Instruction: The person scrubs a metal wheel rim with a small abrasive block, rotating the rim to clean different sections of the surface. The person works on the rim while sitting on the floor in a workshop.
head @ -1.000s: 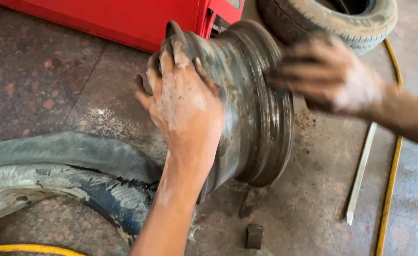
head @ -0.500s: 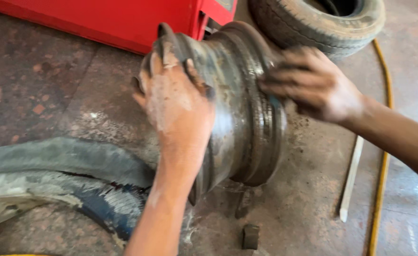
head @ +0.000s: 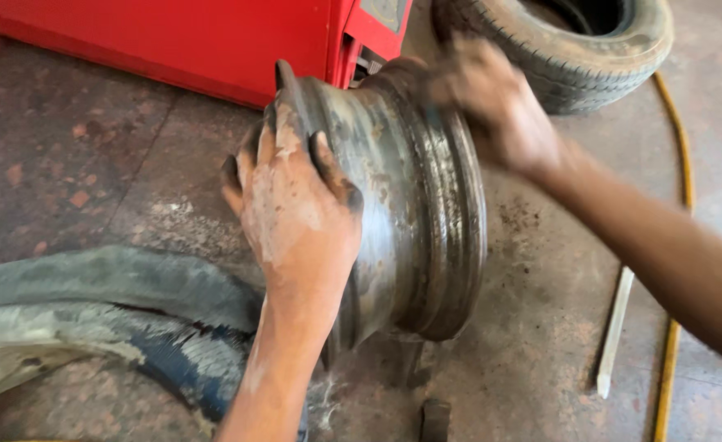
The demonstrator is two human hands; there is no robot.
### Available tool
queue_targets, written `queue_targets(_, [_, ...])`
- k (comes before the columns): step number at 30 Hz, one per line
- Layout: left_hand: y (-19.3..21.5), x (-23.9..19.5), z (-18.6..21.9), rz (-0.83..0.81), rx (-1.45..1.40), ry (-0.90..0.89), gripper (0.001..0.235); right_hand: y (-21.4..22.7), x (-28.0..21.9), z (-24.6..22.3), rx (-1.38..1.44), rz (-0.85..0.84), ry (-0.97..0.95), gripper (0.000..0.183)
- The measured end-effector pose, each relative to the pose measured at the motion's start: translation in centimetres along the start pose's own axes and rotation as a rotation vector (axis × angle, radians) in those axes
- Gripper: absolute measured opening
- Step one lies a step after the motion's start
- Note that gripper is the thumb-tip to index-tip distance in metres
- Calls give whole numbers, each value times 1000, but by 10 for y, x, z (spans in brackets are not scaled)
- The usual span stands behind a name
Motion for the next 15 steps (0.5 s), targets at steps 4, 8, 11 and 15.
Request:
queue_targets(4, [6, 3, 5, 27, 41, -25, 59, -11, 34, 22, -28, -118, -83, 18])
queue_targets(8, [0, 7, -3, 0, 111, -32, 48, 29, -4, -61, -264, -60, 44, 19])
queue_targets(11, [-3, 10, -4, -15, 60, -45, 47, 26, 1, -49, -449, -95, 152, 17])
queue_targets(15, [-5, 13, -10, -9, 56, -46, 48, -1, 39, 18, -322, -301, 67, 23])
Point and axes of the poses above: each hand's wrist, its own x-axis towards the middle knuckle, its own y-axis out of the back of the hand, z = x × y, the point moved 5 cm from there along x, towards the middle knuckle, and after that the axes turned 4 degrees about -z, right-handed, at the moved point
